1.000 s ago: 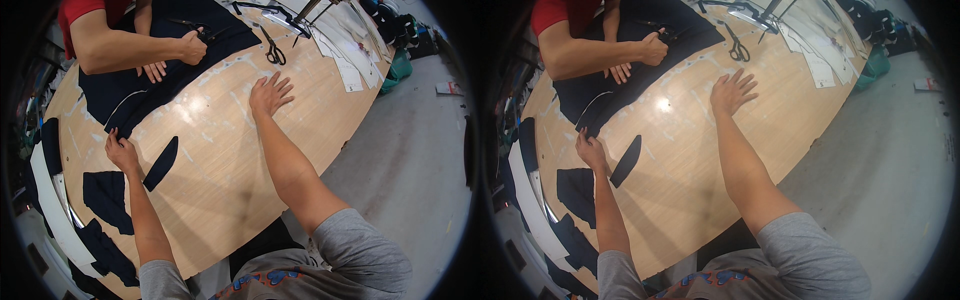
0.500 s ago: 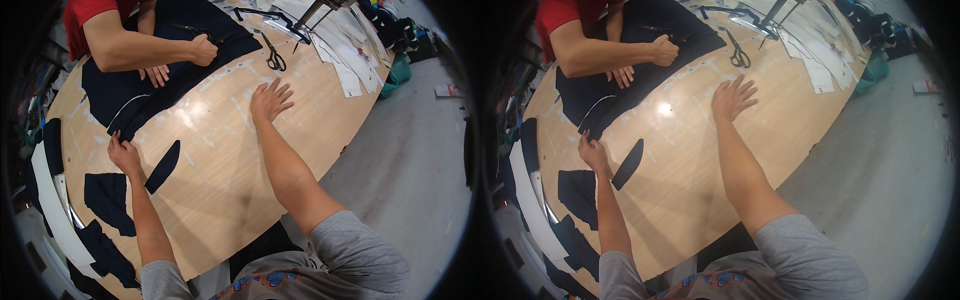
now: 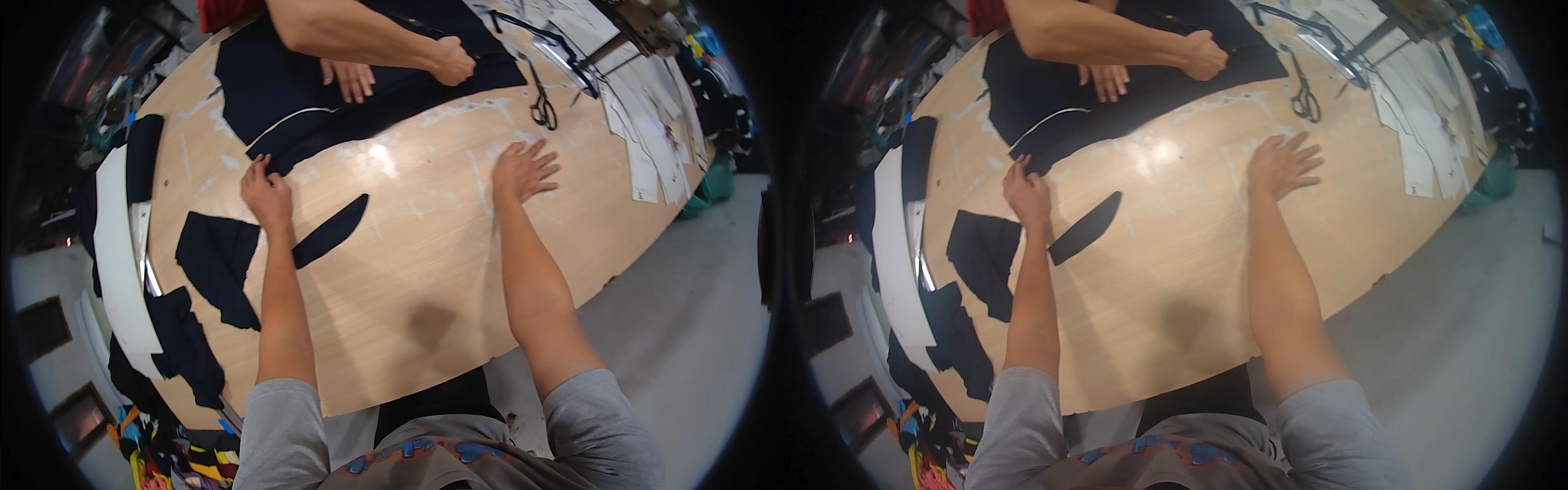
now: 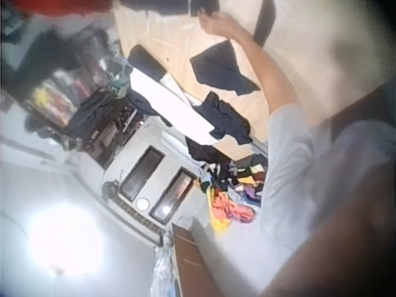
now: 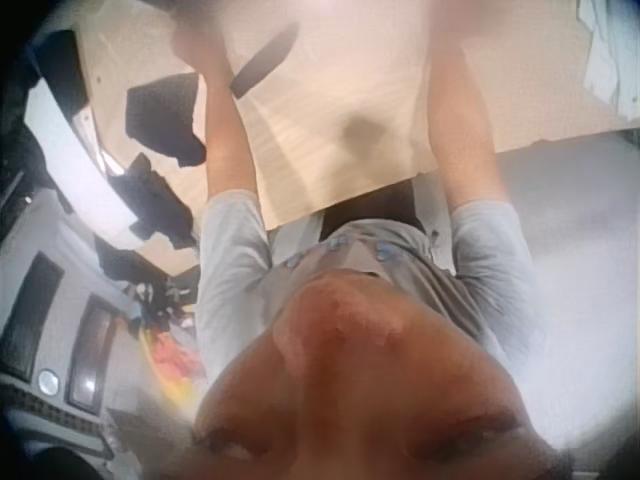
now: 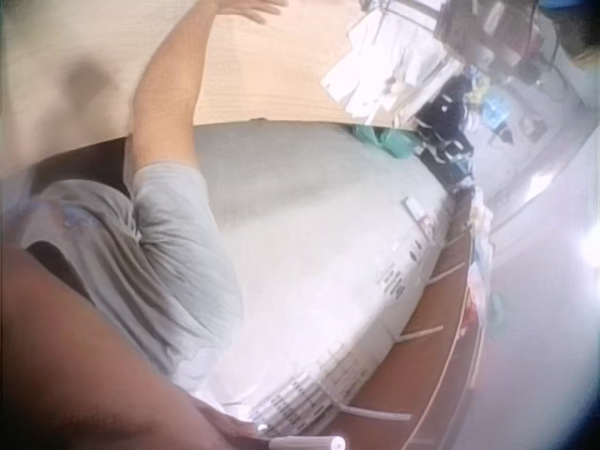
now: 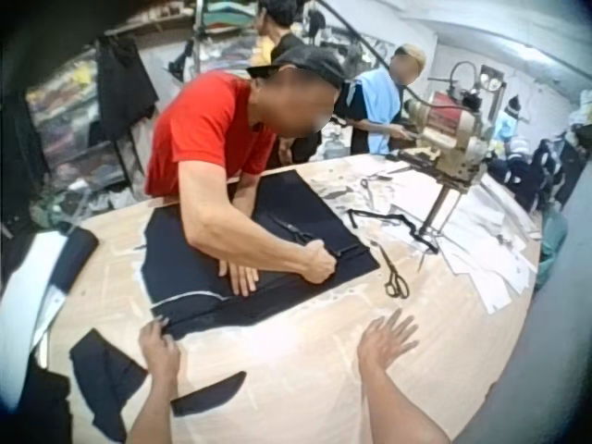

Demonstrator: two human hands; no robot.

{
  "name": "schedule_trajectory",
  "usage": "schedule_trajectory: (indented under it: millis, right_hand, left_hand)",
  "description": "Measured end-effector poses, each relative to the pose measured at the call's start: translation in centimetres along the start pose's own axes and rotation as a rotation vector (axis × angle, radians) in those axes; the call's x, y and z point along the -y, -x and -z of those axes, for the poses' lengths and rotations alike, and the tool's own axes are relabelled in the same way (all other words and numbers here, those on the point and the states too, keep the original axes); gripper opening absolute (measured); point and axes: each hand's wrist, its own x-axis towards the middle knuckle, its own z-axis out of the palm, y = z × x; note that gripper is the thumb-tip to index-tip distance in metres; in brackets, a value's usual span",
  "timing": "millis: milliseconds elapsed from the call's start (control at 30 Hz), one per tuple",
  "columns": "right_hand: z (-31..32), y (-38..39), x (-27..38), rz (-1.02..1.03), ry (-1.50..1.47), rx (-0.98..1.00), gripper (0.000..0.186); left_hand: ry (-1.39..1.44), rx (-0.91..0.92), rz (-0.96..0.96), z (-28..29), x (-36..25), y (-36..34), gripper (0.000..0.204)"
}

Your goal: The person folds and arranges dark fabric pieces on a large wooden table, places a paper pattern on the fabric, traces the outline with a marker, and cuts the fabric using shears. A coworker is also cutting fabric nearby.

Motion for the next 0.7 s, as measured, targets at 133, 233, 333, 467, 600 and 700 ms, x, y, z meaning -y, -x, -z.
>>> schedule_trajectory:
  millis: [133,233,333,467,600,700]
  right_hand:
    - [0.0,-0.2,-0.1,0.007,0.001,0.020,0.068]
    - [0.3,-0.2,0.2,0.006,0.002,0.045,0.068]
    - [0.7,-0.3,0.2,0.001,0.006,0.067,0.068]
    - [0.6,-0.3,0.0,0.007,-0.012,0.062,0.068]
    - [0.7,-0.2,0.0,0.006,-0.037,0.067,0.068]
    - [0.8,-0.3,0.0,0.002,-0.035,0.086,0.069]
  left_hand:
    - [-0.017,0.012,0.057,0.2,-0.4,0.5,0.041]
    - [-0.013,0.013,0.065,0.3,-0.2,0.6,0.041]
    - [-0.018,0.020,0.064,0.1,-0.2,0.6,0.041]
    - [-0.006,0.019,0.080,-0.1,-0.2,0.6,0.038]
    - [-0.015,0.016,0.084,-0.2,0.0,0.7,0.038]
    - [-0.021,0.012,0.077,-0.3,0.1,0.6,0.037]
